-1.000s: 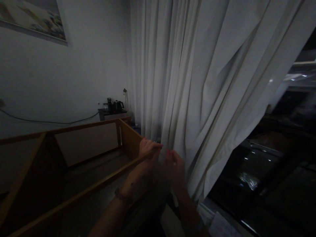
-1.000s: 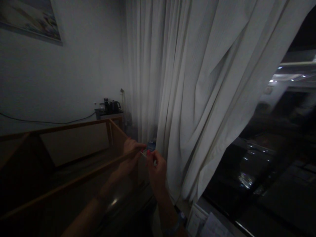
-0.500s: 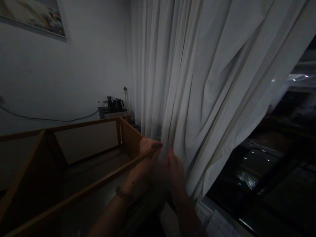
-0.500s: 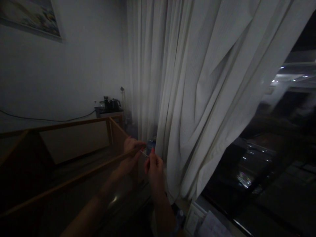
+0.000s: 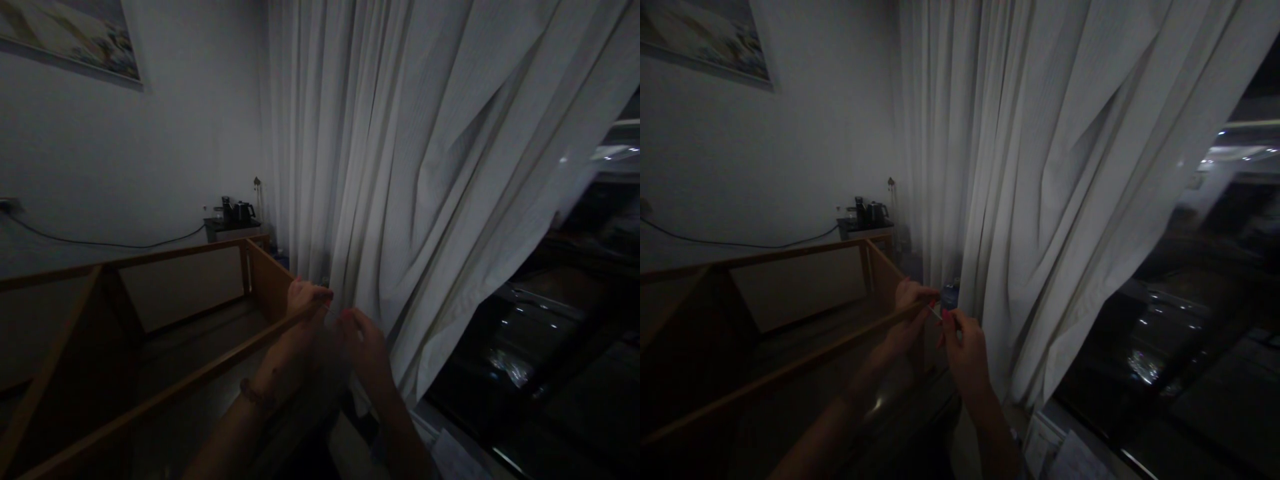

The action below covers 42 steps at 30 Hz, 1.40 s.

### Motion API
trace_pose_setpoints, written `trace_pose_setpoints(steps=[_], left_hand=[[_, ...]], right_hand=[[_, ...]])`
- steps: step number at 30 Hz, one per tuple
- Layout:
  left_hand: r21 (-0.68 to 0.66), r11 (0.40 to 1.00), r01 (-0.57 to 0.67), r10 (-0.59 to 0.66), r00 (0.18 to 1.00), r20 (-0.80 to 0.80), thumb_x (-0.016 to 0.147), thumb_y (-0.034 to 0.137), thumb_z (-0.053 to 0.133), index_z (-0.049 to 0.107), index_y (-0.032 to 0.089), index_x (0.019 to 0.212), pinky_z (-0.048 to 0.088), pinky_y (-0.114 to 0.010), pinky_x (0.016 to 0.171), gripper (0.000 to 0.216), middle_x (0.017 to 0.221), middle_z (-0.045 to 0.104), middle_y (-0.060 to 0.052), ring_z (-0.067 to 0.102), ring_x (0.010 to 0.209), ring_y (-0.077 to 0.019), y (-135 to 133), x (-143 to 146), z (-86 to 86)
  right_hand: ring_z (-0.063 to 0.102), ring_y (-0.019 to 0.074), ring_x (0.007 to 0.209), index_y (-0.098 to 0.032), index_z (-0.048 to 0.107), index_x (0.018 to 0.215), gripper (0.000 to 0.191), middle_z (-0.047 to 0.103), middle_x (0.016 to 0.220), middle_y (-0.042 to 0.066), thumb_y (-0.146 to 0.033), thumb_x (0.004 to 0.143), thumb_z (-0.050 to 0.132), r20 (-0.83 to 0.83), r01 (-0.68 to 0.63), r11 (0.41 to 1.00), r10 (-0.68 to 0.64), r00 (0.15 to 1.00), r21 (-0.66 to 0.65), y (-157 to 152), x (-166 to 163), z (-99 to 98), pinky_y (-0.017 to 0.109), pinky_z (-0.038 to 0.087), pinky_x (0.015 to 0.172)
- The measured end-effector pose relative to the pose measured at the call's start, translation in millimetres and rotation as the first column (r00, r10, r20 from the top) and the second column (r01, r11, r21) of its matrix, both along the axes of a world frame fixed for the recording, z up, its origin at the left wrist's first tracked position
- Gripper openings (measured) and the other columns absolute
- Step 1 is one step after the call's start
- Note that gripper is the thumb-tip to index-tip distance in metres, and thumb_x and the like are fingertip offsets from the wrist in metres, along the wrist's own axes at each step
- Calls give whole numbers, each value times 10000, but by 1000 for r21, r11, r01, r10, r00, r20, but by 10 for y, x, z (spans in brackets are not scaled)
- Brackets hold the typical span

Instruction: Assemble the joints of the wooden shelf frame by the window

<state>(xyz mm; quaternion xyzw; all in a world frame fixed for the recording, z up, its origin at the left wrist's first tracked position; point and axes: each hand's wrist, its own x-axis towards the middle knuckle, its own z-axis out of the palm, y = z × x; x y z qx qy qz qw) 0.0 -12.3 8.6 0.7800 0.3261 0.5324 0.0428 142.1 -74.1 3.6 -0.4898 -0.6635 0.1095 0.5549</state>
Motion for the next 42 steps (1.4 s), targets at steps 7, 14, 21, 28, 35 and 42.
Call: trace_pose_setpoints(steps=[7, 14, 21, 28, 35, 42], left_hand=[[-2, 999, -32, 32, 999, -28, 890, 276, 450, 607, 252, 975, 315, -470, 1068, 180, 893, 655, -24, 553, 948, -233, 11, 4, -4], [28, 1000, -11, 10, 1000, 10, 908, 342, 429, 613, 240, 954, 314, -476, 1073, 216, 872, 652, -30, 557, 914, -230, 71, 12, -61], [26, 998, -61, 62, 996, -57, 908, 355, 420, 630, 257, 995, 317, -482, 1079, 248, 833, 649, -32, 552, 938, -256, 66, 8, -63], [30, 997, -71, 73, 996, -45, 915, 332, 447, 627, 257, 989, 312, -488, 1086, 209, 877, 640, -33, 552, 967, -244, 45, 4, -45], [33, 998, -61, 62, 997, -35, 897, 298, 453, 616, 253, 977, 313, -495, 1086, 187, 842, 631, -26, 556, 936, -238, 49, 2, -54], [55, 995, -79, 82, 996, -46, 899, 309, 453, 620, 244, 982, 308, -477, 1100, 197, 865, 621, -32, 559, 949, -230, 87, 8, -88]], right_hand=[[569, 196, 711, -203, 666, 910, 311, 657, 727, 38, -330, 1025, 407, 295, 149, 868, -315, 902, 473, 16, 21, 38, 333, 402, 736], [570, 162, 723, -264, 648, 1205, 287, 662, 725, 0, -204, 1012, 445, 371, -40, 834, -202, 906, 551, 88, 77, -47, 318, 396, 750], [633, 164, 745, -201, 712, 983, 365, 656, 768, 24, -376, 1015, 393, -130, -100, 978, 124, 984, 183, 35, -149, -163, 281, 506, 691], [680, 183, 948, -233, 569, 1268, 313, 708, 1050, 69, -321, 973, 513, -134, -15, 981, 42, 990, 192, -45, -115, -197, 316, 558, 840], [692, 164, 945, -268, 655, 1136, 235, 736, 1015, 12, -180, 978, 506, 267, -185, 883, 71, 961, 431, 121, 245, -103, 381, 530, 969], [590, 148, 794, -381, 594, 1284, 458, 740, 927, -26, -96, 926, 604, 552, -171, 697, -368, 749, 696, 160, 531, -9, 288, 501, 812]])
